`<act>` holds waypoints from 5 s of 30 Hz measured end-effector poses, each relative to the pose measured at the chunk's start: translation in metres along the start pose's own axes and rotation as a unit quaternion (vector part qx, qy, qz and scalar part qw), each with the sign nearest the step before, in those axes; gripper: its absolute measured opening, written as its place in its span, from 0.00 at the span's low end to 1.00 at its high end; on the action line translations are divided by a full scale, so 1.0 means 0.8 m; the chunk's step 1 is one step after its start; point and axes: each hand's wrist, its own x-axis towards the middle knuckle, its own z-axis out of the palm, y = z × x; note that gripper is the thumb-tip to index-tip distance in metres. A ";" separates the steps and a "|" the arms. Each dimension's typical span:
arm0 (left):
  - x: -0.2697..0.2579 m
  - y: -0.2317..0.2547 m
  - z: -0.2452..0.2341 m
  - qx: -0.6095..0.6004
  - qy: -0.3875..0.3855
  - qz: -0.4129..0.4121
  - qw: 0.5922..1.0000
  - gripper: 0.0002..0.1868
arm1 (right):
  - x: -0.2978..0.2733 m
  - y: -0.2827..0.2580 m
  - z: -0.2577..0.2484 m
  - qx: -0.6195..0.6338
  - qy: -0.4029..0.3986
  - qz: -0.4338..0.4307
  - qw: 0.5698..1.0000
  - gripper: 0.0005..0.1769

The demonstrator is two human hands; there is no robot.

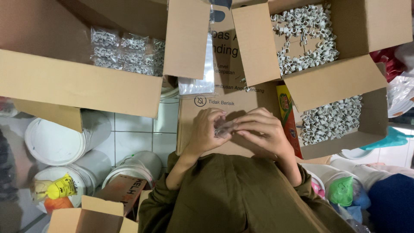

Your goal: The person sorts small metal hardware parts from a cardboard box into plastic bags by hand, placing the filled bags back into boxes.

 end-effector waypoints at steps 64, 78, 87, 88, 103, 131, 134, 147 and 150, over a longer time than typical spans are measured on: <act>-0.014 -0.006 0.007 -0.046 -0.013 -0.045 0.998 0.52 | 0.006 -0.019 0.009 -0.048 0.039 0.000 0.998 0.12; -0.020 -0.003 0.005 0.076 -0.008 -0.070 0.995 0.43 | 0.010 -0.066 -0.045 -0.033 0.028 0.013 0.999 0.12; 0.027 0.001 0.003 0.023 0.018 0.007 1.000 0.36 | 0.053 -0.077 -0.167 -0.199 -0.016 0.016 0.980 0.13; 0.030 -0.005 0.006 0.013 0.024 0.015 1.000 0.36 | 0.062 -0.068 -0.175 -0.223 -0.020 0.027 0.974 0.14; 0.028 -0.031 0.018 0.014 0.020 0.004 1.000 0.38 | 0.170 0.148 -0.126 -0.257 -0.339 0.262 0.867 0.53; 0.025 0.008 -0.001 0.068 0.066 0.052 0.994 0.38 | 0.036 0.028 -0.145 0.665 0.269 0.324 0.617 0.05; 0.020 0.013 -0.005 0.069 0.058 0.037 0.995 0.38 | 0.005 -0.018 -0.108 0.735 0.280 0.280 0.550 0.04; -0.001 -0.013 -0.008 0.008 0.078 -0.020 0.997 0.37 | 0.020 0.082 0.079 0.389 0.299 0.170 0.855 0.09; 0.006 -0.011 -0.006 0.005 0.071 -0.023 0.997 0.36 | 0.040 0.087 0.073 -0.064 0.203 0.202 0.956 0.09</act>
